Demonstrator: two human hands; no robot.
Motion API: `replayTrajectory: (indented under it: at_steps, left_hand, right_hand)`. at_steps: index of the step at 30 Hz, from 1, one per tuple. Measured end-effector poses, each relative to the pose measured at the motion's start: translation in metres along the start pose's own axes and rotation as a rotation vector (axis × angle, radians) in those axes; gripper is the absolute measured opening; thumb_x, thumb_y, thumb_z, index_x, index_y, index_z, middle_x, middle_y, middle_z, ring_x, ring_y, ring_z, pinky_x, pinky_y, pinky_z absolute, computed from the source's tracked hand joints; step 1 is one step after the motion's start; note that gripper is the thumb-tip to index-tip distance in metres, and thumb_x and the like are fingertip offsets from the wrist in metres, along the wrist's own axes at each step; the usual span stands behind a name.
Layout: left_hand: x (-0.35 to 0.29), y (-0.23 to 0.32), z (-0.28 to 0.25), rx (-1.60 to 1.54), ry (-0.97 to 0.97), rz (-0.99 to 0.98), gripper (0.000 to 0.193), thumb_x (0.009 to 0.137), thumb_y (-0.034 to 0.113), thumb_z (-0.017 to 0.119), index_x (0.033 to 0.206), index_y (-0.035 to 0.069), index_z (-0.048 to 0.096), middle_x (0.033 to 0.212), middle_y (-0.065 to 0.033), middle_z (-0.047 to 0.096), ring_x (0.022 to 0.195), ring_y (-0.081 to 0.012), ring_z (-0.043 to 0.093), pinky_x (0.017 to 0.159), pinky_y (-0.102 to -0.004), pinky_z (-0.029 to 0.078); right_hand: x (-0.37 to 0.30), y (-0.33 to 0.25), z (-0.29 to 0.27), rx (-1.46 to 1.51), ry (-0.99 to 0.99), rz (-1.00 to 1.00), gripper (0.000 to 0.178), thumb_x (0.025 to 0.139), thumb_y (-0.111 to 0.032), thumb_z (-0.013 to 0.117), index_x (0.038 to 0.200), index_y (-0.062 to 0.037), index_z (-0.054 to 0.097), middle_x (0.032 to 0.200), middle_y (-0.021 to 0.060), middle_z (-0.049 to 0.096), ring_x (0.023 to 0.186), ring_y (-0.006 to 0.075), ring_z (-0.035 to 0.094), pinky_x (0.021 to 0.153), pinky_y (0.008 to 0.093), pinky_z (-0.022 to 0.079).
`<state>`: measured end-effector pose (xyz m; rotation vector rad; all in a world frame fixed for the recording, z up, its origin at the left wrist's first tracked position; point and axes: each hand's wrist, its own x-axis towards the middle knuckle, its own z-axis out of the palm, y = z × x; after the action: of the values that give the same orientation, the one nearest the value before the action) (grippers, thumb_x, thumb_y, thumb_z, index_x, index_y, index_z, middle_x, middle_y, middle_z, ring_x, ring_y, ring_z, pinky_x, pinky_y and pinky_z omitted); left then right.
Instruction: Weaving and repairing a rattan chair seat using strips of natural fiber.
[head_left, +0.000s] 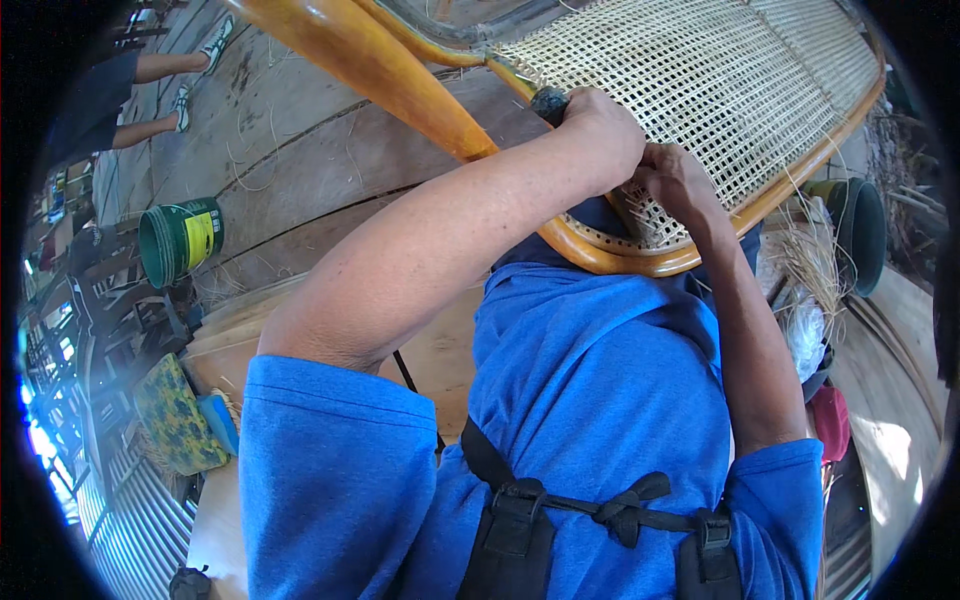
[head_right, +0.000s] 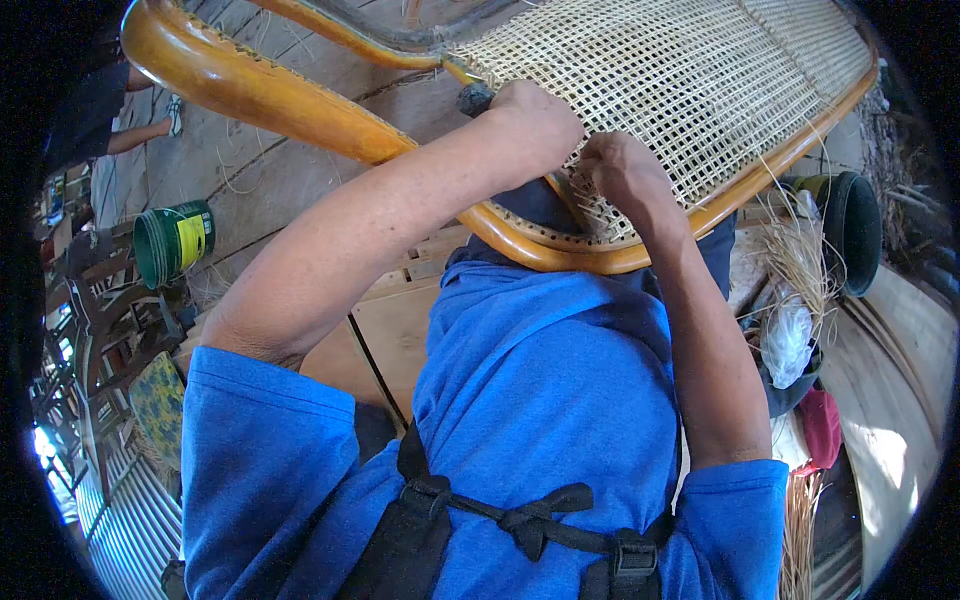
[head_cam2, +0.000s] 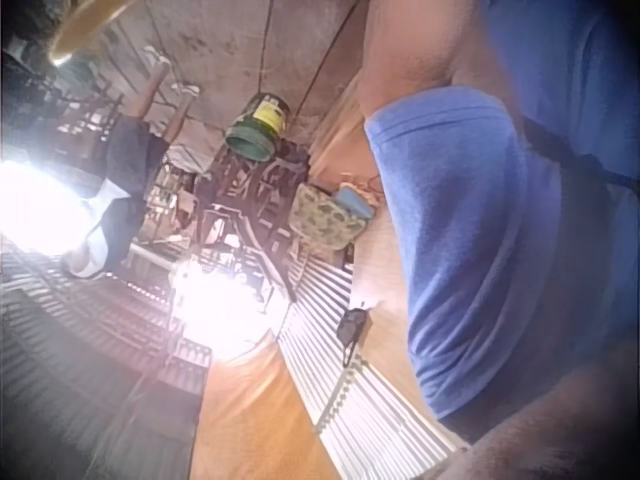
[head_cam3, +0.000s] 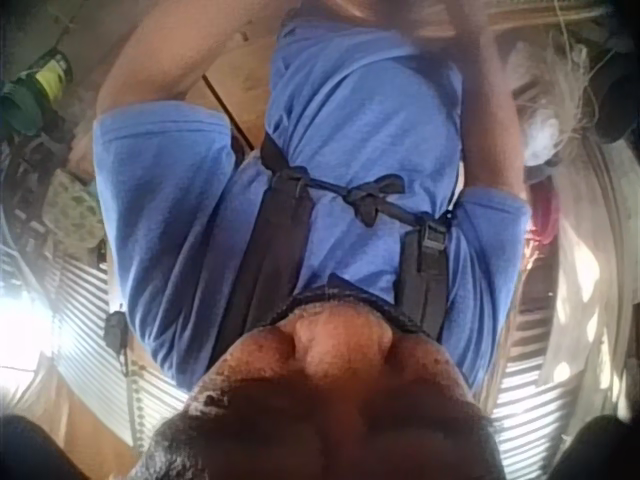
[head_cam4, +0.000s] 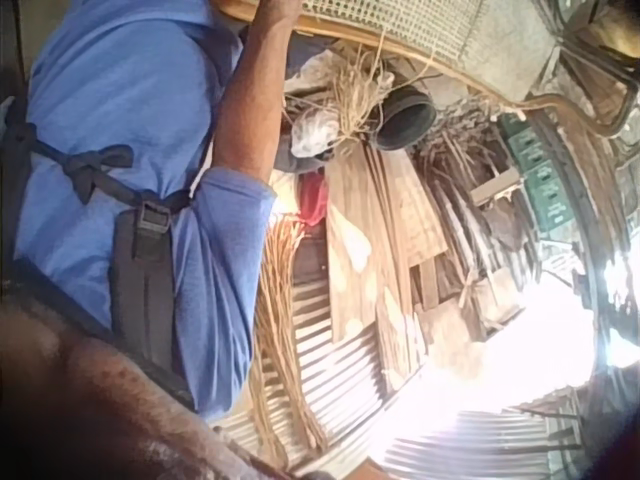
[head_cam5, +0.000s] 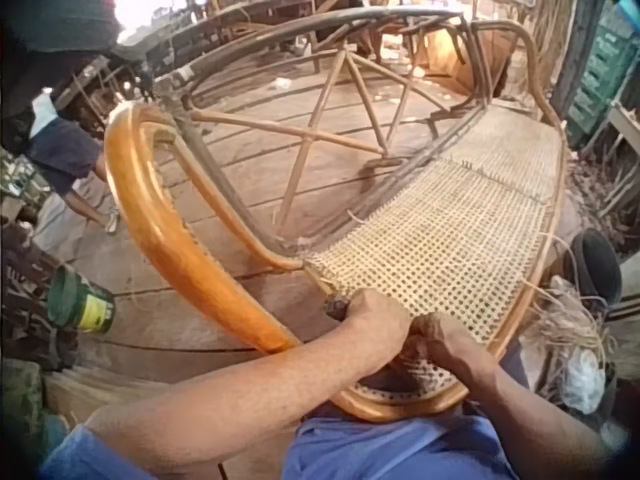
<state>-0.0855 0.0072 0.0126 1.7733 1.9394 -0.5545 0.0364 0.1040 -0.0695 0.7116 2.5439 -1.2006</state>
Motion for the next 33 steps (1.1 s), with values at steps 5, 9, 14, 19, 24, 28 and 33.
replayTrajectory:
  at_steps: [5,9,14,19,24,28,33]
  left_hand:
    - [-0.005,-0.001,-0.006,-0.021,-0.074,-0.146,0.020,0.079,0.015,0.057,0.092,0.007,0.070,0.095,-0.0116,0.067,0.092,-0.0220,0.064,0.071,-0.0338,0.051]
    - [-0.023,-0.013,-0.002,-0.428,0.175,-0.353,0.024,0.077,0.013,0.051,0.087,0.000,0.068,0.085,-0.0221,0.065,0.085,-0.0328,0.065,0.073,-0.0403,0.050]
    - [-0.012,0.004,0.006,-0.608,0.305,-0.473,0.026,0.076,0.012,0.047,0.086,-0.004,0.066,0.086,-0.0257,0.063,0.084,-0.0375,0.063,0.076,-0.0441,0.049]
    - [-0.002,0.016,0.007,-0.650,0.202,-0.586,0.027,0.076,0.014,0.047,0.088,-0.003,0.066,0.092,-0.0255,0.063,0.089,-0.0384,0.062,0.080,-0.0442,0.047]
    - [0.004,0.018,0.011,-0.619,0.108,-0.611,0.028,0.076,0.016,0.051,0.092,-0.001,0.066,0.094,-0.0240,0.063,0.093,-0.0373,0.061,0.081,-0.0435,0.047]
    - [0.006,0.017,0.010,-0.654,0.015,-0.663,0.030,0.074,0.021,0.057,0.094,0.000,0.065,0.093,-0.0226,0.064,0.092,-0.0352,0.061,0.081,-0.0430,0.047]
    - [0.013,0.011,0.016,-0.700,-0.072,-0.648,0.031,0.072,0.019,0.058,0.095,0.000,0.065,0.095,-0.0209,0.064,0.093,-0.0327,0.062,0.080,-0.0404,0.048]
  right_hand:
    - [-0.003,-0.011,-0.009,-0.237,0.014,-0.107,0.020,0.072,-0.013,0.060,0.088,-0.0012,0.064,0.073,0.0135,0.065,0.068,0.0219,0.063,0.064,0.0335,0.047]
    - [-0.005,-0.013,-0.013,-0.080,-0.039,-0.034,0.015,0.076,-0.015,0.059,0.084,-0.0020,0.063,0.070,0.0113,0.063,0.066,0.0191,0.061,0.063,0.0326,0.047]
    - [-0.006,-0.013,-0.019,0.005,-0.077,-0.072,0.014,0.077,-0.015,0.059,0.085,-0.0031,0.062,0.071,0.0117,0.062,0.070,0.0215,0.060,0.065,0.0334,0.046]
    - [0.003,-0.016,-0.014,-0.191,-0.093,-0.026,0.017,0.076,-0.015,0.054,0.085,-0.0077,0.065,0.083,0.0165,0.064,0.081,0.0322,0.062,0.071,0.0398,0.049]
    - [0.005,-0.011,-0.010,-0.249,0.018,-0.038,0.021,0.076,-0.025,0.061,0.083,-0.0050,0.063,0.075,0.0158,0.062,0.072,0.0307,0.061,0.063,0.0397,0.047]
    - [0.014,0.005,-0.035,0.175,-0.068,0.029,0.024,0.080,-0.026,0.062,0.090,-0.0038,0.063,0.069,0.0104,0.061,0.063,0.0209,0.058,0.061,0.0341,0.047]
    - [0.012,0.022,-0.043,0.314,-0.141,0.042,0.025,0.079,-0.024,0.063,0.089,-0.0015,0.063,0.070,0.0124,0.061,0.062,0.0214,0.058,0.062,0.0344,0.047]
